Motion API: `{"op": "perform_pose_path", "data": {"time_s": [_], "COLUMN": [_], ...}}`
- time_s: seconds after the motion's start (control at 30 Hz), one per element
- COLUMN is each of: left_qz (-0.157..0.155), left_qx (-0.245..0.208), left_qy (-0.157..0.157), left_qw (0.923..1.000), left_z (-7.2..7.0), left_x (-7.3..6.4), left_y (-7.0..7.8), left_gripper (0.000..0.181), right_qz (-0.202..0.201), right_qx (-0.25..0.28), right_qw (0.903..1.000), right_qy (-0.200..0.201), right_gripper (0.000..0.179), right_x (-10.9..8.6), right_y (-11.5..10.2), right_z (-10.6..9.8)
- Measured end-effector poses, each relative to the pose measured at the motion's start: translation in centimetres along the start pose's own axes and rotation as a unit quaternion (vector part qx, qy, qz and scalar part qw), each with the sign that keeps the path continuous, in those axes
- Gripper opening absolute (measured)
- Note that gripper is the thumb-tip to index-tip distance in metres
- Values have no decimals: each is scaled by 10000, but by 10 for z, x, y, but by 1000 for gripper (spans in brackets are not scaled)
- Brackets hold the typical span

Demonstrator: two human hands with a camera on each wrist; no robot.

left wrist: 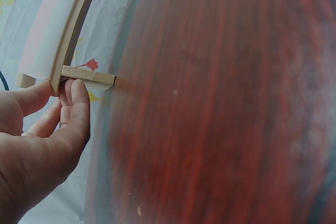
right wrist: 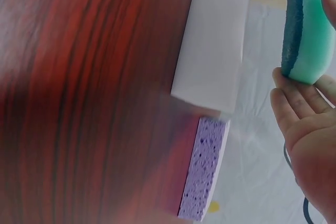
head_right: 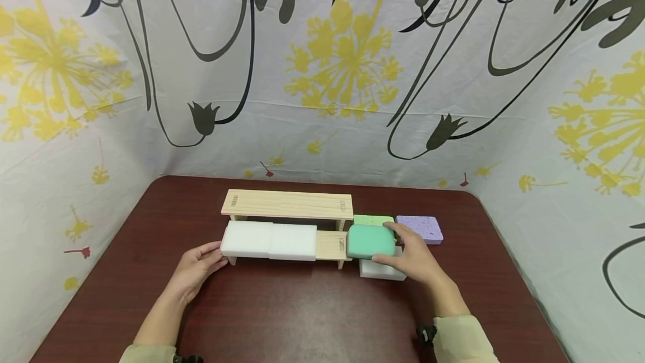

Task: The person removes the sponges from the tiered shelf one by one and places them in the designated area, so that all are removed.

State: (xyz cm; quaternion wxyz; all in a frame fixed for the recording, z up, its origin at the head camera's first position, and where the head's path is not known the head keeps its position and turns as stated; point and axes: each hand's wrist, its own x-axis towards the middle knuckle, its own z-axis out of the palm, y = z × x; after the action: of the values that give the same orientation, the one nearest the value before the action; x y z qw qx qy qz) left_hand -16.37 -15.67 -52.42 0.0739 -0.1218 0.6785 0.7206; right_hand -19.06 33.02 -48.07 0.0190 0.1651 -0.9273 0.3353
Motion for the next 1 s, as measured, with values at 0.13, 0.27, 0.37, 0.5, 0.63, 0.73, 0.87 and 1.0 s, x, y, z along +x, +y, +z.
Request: {"op": "perform_pose_path", "data": {"time_s": [0.13,0.27,0.37,0.5,0.63,0.73,0.87,1.0], "left_qz": [14,-2,-11,-18,-17,-7,-10,-6], "left_qx": [-7,-9,-4,-6,-18,-30,-47,-44], "left_qy": [-22,13,37,54,56,51,43,30], "left_qw": [10000,10000,10000,10000,10000,10000,10000,10000], "left_z": [0,0,0,0,0,0,0,0], "left_x": [0,-1,-1,-2,-1,-1,-1,-1], "left_y": [0,1,2,2,2,2,1,1], "left_gripper": [40,39,38,38,38,38,38,38], "right_qz": [-15,29,14,-65,-100,-117,-90,84], "right_qx": [-95,-131,-208,-288,-295,-277,-301,-331], "right_qw": [10000,9999,9998,9995,9994,9993,9992,9991], "right_qy": [12,16,45,93,143,199,250,247], "right_gripper": [86,86,86,85,85,86,85,86], "right_x": [-4,-8,-11,-14,-17,-20,-24,-27], "right_y": [5,8,10,16,20,24,29,33], "right_z": [-5,-10,-14,-18,-21,-23,-26,-30]}}
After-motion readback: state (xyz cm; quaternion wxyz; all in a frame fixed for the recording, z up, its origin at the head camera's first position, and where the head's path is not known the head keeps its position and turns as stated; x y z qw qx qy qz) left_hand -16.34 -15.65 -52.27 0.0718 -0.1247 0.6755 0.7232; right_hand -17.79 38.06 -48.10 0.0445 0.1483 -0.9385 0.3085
